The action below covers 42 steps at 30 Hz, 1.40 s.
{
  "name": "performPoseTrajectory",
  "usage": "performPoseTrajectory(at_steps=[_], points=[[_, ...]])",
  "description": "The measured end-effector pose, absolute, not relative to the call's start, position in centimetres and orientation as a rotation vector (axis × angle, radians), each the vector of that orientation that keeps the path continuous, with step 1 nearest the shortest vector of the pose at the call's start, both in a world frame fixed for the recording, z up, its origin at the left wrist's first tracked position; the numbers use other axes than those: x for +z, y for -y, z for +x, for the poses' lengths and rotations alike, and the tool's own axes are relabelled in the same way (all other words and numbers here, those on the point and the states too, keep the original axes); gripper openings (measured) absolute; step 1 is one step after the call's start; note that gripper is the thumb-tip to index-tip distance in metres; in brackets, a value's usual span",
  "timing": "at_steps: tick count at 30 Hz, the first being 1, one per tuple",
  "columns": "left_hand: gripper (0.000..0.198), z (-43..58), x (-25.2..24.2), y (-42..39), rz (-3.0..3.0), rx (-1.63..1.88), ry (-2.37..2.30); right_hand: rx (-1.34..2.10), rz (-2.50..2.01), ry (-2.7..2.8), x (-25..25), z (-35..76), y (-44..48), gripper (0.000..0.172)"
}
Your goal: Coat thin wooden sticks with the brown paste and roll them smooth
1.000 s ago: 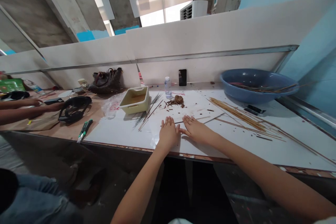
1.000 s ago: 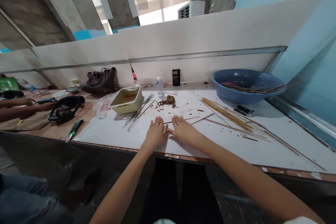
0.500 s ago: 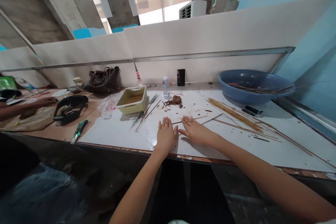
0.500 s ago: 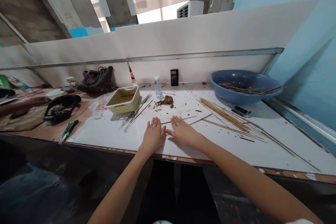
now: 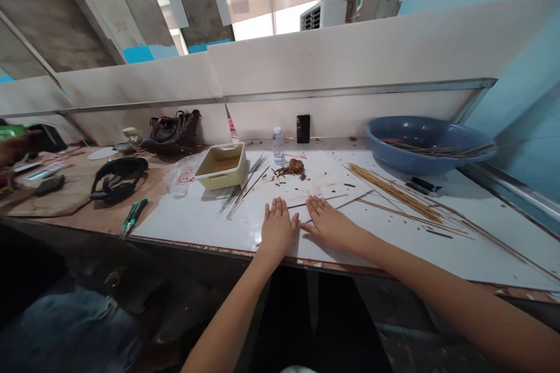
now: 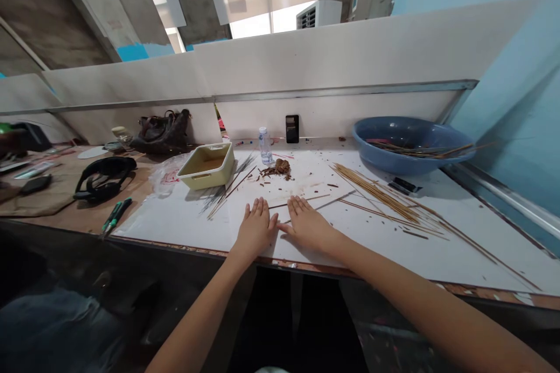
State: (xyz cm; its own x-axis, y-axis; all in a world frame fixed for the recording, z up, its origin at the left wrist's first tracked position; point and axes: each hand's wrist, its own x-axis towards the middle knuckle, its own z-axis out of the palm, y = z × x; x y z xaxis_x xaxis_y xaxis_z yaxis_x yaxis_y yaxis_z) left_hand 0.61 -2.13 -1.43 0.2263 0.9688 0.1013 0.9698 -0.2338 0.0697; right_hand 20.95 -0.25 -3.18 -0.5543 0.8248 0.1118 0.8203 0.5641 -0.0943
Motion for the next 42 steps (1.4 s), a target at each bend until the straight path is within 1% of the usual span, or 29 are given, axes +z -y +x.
performPoseTrajectory(at_steps=[5, 9, 13, 17, 22, 25, 29, 34, 42], points=[[0.067, 0.0, -3.0, 6.6, -2.477, -0.237, 1.836, -0.002, -1.346, 2.653, -5.0, 22.2, 4.5, 0.096], [0.065, -0.2, -2.9, 7.7, -2.496, -0.232, 1.808, 0.014, -1.299, 2.664, -4.6, 23.8, 5.6, 0.095], [0.065, -0.3, -2.2, 6.5, -2.507, -0.208, 1.796, -0.003, -1.386, 2.644, -3.0, 25.8, 3.7, 0.09], [0.066, -0.3, -1.7, 4.5, -2.506, -0.173, 1.839, -0.007, -1.433, 2.652, -1.7, 27.0, 0.8, 0.081], [0.065, -0.3, -1.0, 2.3, -2.508, -0.157, 1.902, 0.015, -1.44, 2.675, -1.5, 26.4, -2.0, 0.073], [0.065, -0.4, -0.6, 2.5, -2.51, -0.135, 1.904, 0.063, -1.518, 2.648, -1.9, 26.4, -2.8, 0.07], [0.065, -0.7, -1.0, 4.8, -2.525, -0.152, 1.826, 0.134, -1.557, 2.631, -2.9, 27.2, -1.6, 0.077], [0.067, -1.0, -2.1, 7.1, -2.563, -0.158, 1.783, 0.136, -1.54, 2.644, -3.7, 28.2, 1.0, 0.085], [0.069, 0.3, 0.0, 2.9, -2.502, -0.091, 1.982, 0.163, -1.591, 2.613, -3.2, 27.0, -1.8, 0.088]])
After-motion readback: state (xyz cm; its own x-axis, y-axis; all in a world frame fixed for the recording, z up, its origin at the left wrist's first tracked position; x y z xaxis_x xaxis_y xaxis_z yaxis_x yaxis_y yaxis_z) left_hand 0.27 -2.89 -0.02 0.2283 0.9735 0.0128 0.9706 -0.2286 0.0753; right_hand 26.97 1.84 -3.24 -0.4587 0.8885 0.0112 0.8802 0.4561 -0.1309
